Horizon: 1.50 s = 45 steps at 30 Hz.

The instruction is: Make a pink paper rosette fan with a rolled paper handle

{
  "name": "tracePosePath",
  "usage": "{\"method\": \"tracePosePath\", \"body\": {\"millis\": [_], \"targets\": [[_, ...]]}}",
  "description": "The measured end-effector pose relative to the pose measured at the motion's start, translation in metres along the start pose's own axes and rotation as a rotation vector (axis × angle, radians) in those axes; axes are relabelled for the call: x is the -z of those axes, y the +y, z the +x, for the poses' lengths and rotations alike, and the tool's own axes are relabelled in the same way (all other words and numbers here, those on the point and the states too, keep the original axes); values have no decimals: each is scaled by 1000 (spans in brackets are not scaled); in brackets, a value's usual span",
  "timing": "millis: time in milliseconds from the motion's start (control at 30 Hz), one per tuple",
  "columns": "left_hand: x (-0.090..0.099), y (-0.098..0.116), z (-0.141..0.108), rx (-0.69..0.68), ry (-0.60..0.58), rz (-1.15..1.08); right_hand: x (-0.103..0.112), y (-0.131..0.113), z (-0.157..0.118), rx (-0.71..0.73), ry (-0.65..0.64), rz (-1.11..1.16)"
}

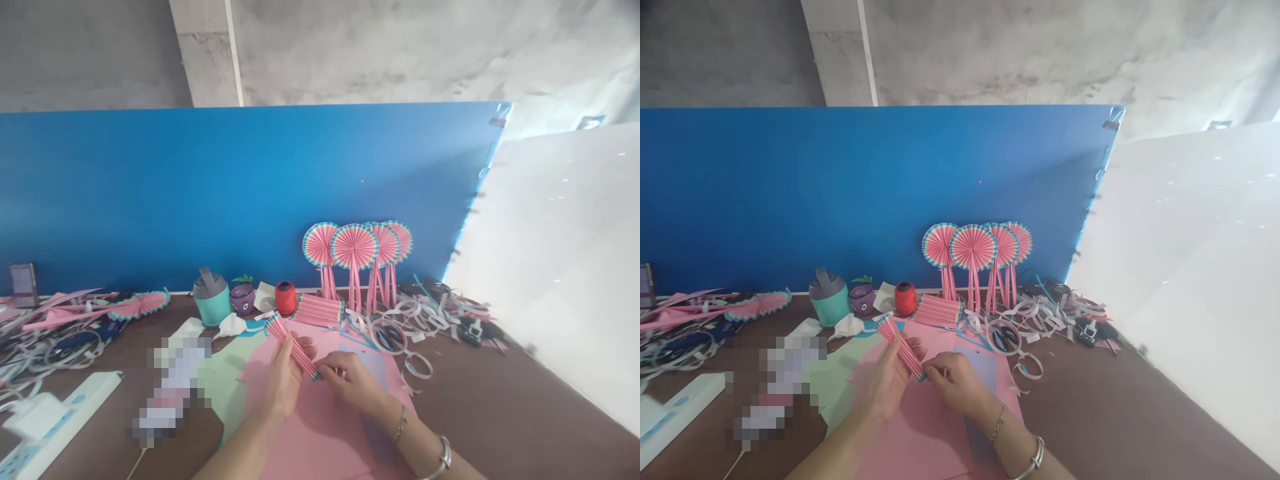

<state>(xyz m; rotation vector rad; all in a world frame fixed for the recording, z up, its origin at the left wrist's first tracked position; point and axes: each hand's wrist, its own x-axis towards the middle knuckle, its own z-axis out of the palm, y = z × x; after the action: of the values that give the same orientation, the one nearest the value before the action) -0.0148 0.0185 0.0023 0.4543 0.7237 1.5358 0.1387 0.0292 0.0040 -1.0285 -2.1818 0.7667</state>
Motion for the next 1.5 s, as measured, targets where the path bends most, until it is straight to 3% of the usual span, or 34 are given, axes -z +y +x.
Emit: {"method": "tracePosePath", "body": {"millis": [167, 767, 1167, 1367, 1500], "targets": [[1, -2, 0, 13, 28, 23, -2, -2, -1, 84, -6, -196], [-4, 1, -5, -32, 44, 136, 3, -8, -3, 76, -29, -186], [-3, -9, -8, -57, -30, 200, -9, -2, -2, 132, 21, -582], [-3, -7, -9, -16, -24, 112, -10, 0, -1, -41, 114, -365], [-5, -4, -8, -12, -15, 68, -9, -2, 0, -80, 117, -293]]}}
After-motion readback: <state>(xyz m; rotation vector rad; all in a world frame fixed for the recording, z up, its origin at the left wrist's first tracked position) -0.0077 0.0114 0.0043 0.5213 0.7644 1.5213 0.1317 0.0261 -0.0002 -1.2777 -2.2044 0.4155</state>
